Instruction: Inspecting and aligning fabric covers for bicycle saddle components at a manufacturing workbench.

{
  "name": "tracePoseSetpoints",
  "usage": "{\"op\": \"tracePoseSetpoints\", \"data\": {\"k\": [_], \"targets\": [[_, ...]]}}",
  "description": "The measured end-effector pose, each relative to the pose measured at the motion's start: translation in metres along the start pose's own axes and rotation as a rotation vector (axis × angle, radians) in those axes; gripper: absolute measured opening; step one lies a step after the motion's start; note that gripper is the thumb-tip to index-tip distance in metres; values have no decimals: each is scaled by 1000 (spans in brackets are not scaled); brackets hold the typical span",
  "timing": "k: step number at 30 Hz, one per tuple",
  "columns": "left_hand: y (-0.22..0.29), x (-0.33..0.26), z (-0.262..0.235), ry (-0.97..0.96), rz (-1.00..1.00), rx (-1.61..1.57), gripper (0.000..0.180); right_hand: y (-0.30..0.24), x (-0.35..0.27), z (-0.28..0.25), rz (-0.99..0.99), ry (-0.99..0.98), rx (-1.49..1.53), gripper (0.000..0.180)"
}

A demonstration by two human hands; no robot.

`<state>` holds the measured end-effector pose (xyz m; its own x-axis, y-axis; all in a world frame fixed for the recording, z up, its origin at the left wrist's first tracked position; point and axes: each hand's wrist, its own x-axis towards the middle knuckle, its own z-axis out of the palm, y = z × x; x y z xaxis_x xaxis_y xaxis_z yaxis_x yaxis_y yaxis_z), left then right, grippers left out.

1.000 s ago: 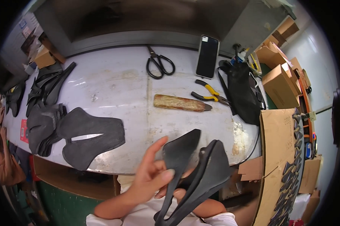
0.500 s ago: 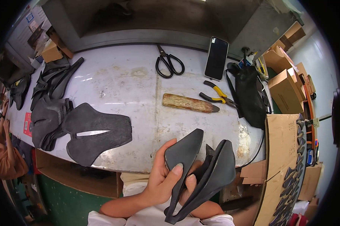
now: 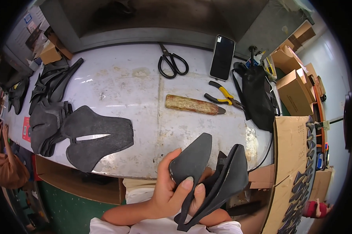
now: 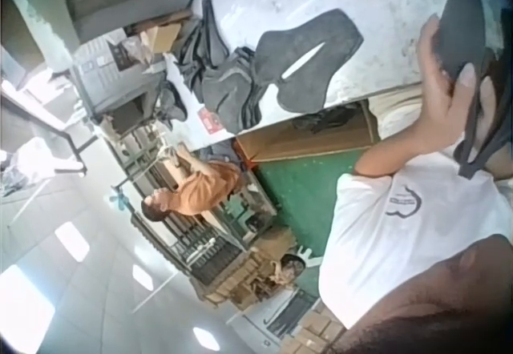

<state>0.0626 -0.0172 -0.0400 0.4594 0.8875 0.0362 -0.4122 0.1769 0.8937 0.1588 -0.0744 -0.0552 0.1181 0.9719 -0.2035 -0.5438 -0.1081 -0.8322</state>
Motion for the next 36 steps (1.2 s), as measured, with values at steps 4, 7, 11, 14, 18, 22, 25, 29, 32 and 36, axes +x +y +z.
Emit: {"op": "tracePoseSetpoints", "data": {"k": [4, 7, 11, 14, 18, 22, 25, 29, 32, 36], "targets": [[2, -1, 2, -42, 161, 114, 63, -4, -4, -3, 7, 12, 44, 48], [8, -1, -4, -53, 65, 28, 62, -7, -8, -1, 13, 22, 72, 47], [31, 7, -17, -184, -162, -93, 61, -33, 0, -27, 13, 41, 99, 45], [52, 10, -43, -420, -417, 233, 57, -38, 7, -59, -123, -156, -29, 8], [55, 11, -43, -442, -435, 93, 57, -44, 7, -57, -397, -67, -515, 19], [54, 11, -45, -433, -485, -39, 58, -33, 14, -50, -836, 70, -567, 22], [53, 11, -46, -452, -516, -123, 58, -34, 13, -51, -996, 74, -604, 24], [52, 9, -49, -469, -510, -161, 65, -43, 6, -42, -782, -46, -514, 19], [77, 26, -47, -598, -532, 274, 73, -48, -2, -44, -741, -114, -602, 18], [83, 30, -49, -615, -152, 973, 80, -51, -7, -39, -858, -252, -850, 23]]}}
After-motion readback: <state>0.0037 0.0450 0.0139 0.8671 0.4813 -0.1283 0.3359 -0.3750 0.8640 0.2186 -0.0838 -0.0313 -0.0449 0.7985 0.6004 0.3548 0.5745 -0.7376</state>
